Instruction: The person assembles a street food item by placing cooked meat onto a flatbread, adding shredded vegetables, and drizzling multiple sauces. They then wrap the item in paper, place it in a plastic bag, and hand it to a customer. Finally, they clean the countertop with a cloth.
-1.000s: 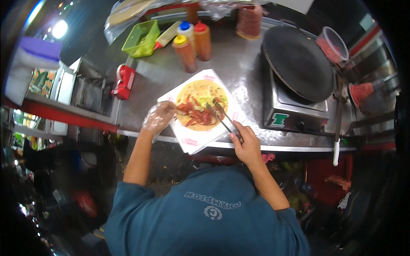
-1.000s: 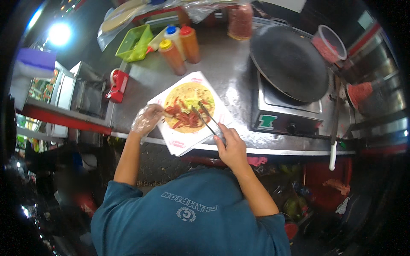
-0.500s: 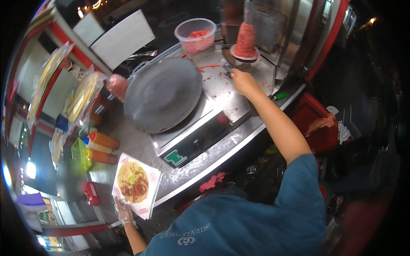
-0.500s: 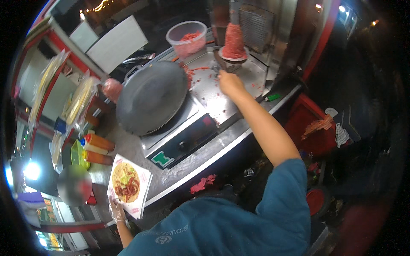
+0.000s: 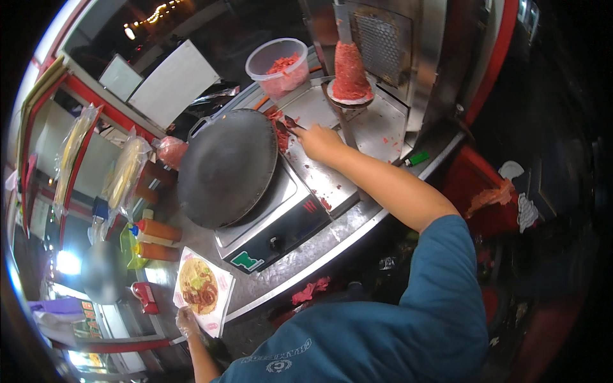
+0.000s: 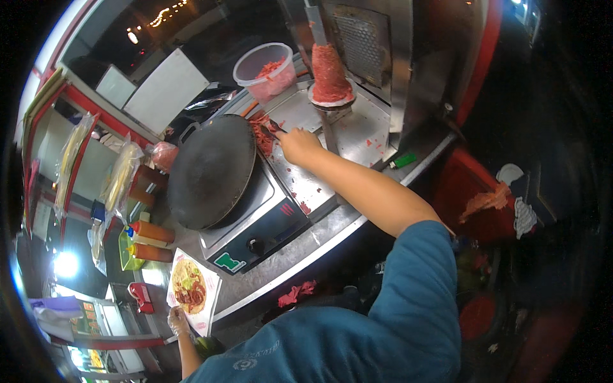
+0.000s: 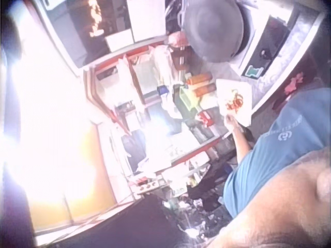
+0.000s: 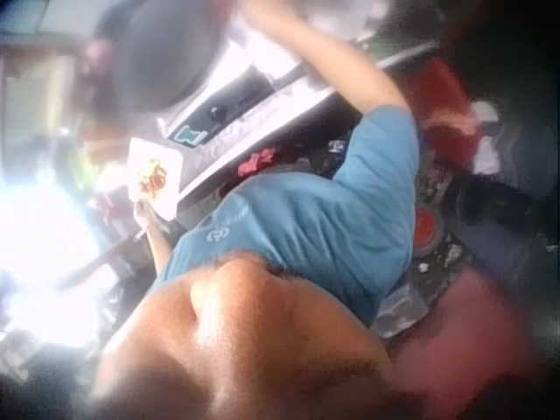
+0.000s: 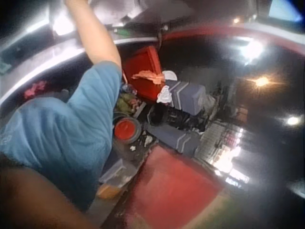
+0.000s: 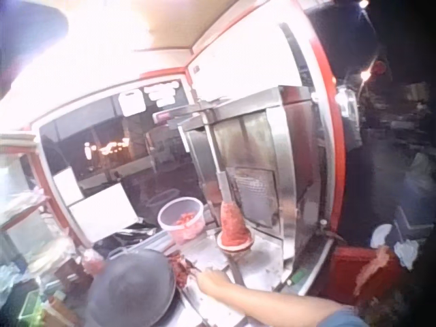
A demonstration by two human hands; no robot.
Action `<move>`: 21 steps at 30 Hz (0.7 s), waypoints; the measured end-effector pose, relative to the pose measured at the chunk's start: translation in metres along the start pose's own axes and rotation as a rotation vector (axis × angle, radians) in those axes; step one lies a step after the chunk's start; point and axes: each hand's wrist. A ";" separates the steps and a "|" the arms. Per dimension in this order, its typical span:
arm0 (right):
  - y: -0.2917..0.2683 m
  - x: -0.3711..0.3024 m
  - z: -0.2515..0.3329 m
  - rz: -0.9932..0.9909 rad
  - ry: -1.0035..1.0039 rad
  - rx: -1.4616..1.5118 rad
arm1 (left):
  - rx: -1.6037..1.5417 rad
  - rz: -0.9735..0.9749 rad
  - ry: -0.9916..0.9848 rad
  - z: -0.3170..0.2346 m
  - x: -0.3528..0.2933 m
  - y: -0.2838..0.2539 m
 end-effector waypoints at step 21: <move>-0.003 -0.199 0.233 0.138 -0.203 0.393 | -0.524 -0.127 0.108 -0.030 0.016 -0.018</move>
Point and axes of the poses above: each hand's wrist, its own x-axis towards the middle knuckle, its own y-axis out of the palm, z = x × y, and after that the axes turned 12 degrees about y, right-handed
